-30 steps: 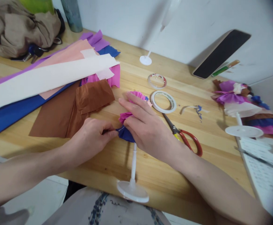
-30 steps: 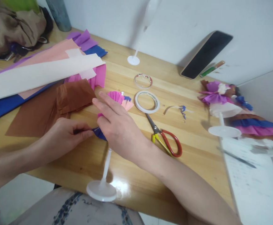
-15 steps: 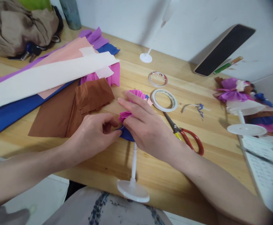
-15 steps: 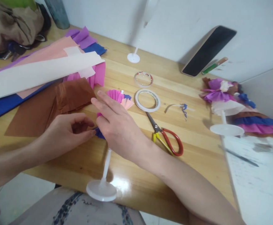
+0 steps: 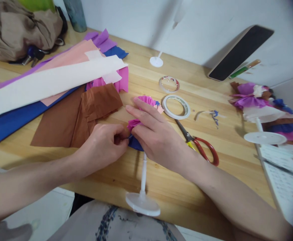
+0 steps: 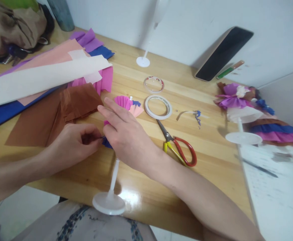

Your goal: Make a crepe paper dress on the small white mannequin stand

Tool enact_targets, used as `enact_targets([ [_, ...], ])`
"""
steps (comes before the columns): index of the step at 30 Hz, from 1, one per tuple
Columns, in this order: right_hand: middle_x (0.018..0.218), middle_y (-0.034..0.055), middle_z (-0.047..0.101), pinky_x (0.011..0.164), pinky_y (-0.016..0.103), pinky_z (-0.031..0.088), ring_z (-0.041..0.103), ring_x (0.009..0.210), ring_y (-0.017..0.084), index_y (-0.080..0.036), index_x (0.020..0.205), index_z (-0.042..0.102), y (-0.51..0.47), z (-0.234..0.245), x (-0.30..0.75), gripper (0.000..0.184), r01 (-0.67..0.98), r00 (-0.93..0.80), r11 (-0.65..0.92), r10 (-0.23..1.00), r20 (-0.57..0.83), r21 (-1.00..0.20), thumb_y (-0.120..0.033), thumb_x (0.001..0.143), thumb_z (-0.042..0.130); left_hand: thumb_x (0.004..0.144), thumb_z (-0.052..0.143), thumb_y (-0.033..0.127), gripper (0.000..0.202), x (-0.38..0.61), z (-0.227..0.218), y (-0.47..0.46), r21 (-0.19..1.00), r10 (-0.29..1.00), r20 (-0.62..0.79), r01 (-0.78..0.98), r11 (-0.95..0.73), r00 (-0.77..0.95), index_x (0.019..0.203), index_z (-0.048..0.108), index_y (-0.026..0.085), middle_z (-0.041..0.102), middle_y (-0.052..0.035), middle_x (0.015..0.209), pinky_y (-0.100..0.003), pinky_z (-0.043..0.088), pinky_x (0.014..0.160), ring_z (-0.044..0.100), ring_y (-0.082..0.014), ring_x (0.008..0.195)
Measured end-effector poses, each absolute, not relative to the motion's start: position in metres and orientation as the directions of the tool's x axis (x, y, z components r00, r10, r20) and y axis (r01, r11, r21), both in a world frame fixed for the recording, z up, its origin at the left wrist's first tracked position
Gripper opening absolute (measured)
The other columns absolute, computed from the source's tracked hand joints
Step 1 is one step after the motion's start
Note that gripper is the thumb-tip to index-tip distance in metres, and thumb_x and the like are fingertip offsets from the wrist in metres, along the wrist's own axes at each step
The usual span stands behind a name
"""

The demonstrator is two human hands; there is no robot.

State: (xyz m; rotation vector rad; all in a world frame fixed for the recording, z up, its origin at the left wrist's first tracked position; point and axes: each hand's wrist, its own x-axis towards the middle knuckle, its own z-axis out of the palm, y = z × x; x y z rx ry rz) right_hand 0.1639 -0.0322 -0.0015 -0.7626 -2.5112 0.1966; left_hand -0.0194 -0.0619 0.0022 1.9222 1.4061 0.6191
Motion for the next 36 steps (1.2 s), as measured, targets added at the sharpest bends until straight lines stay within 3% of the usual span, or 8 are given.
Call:
enact_targets([
  [6, 0.138, 0.0131, 0.059, 0.114, 0.055, 0.042, 0.037, 0.144, 0.029, -0.018, 0.086, 0.068, -0.0311, -0.0023, 0.1646, 0.025, 0.488, -0.713, 0.833, 0.552, 0.431, -0.261, -0.003, 0.086, 0.049, 0.076, 0.054, 0.008, 0.017, -0.0203, 0.0041, -0.0657, 0.684, 0.938, 0.078, 0.667, -0.296, 0.338, 0.061, 0.059, 0.015, 0.053, 0.0055, 0.052, -0.021, 0.033, 0.051, 0.043, -0.0062, 0.048],
  [16, 0.132, 0.0139, 0.064, 0.111, 0.053, 0.044, 0.046, 0.137, 0.028, -0.018, 0.082, 0.071, -0.028, -0.0041, 0.1663, 0.024, 0.447, -0.679, 0.811, 0.582, 0.447, -0.377, -0.005, 0.086, 0.052, 0.074, 0.052, 0.007, 0.018, -0.0212, 0.0026, -0.0652, 0.67, 0.931, 0.08, 0.673, -0.314, 0.355, 0.058, 0.056, 0.016, 0.052, 0.0057, 0.051, -0.02, 0.033, 0.05, 0.044, -0.006, 0.047],
  [25, 0.132, 0.0131, 0.064, 0.108, 0.055, 0.043, 0.049, 0.135, 0.028, -0.019, 0.083, 0.072, -0.0258, 0.0001, 0.169, 0.018, 0.435, -0.667, 0.737, 0.65, 0.365, -0.517, -0.007, 0.084, 0.059, 0.075, 0.052, 0.007, 0.019, -0.0211, -0.0003, -0.0643, 0.664, 0.929, 0.099, 0.672, -0.328, 0.356, 0.058, 0.054, 0.016, 0.049, 0.0066, 0.05, -0.02, 0.032, 0.05, 0.042, -0.0057, 0.047],
  [36, 0.13, 0.0156, 0.065, 0.107, 0.054, 0.045, 0.05, 0.134, 0.028, -0.018, 0.084, 0.072, -0.0255, 0.0026, 0.1687, 0.016, 0.425, -0.685, 0.745, 0.636, 0.355, -0.514, -0.01, 0.085, 0.058, 0.075, 0.046, 0.006, 0.02, -0.0198, 0.0011, -0.0645, 0.652, 0.931, 0.083, 0.687, -0.32, 0.355, 0.059, 0.052, 0.016, 0.047, 0.0063, 0.052, -0.02, 0.032, 0.052, 0.042, -0.0057, 0.05],
])
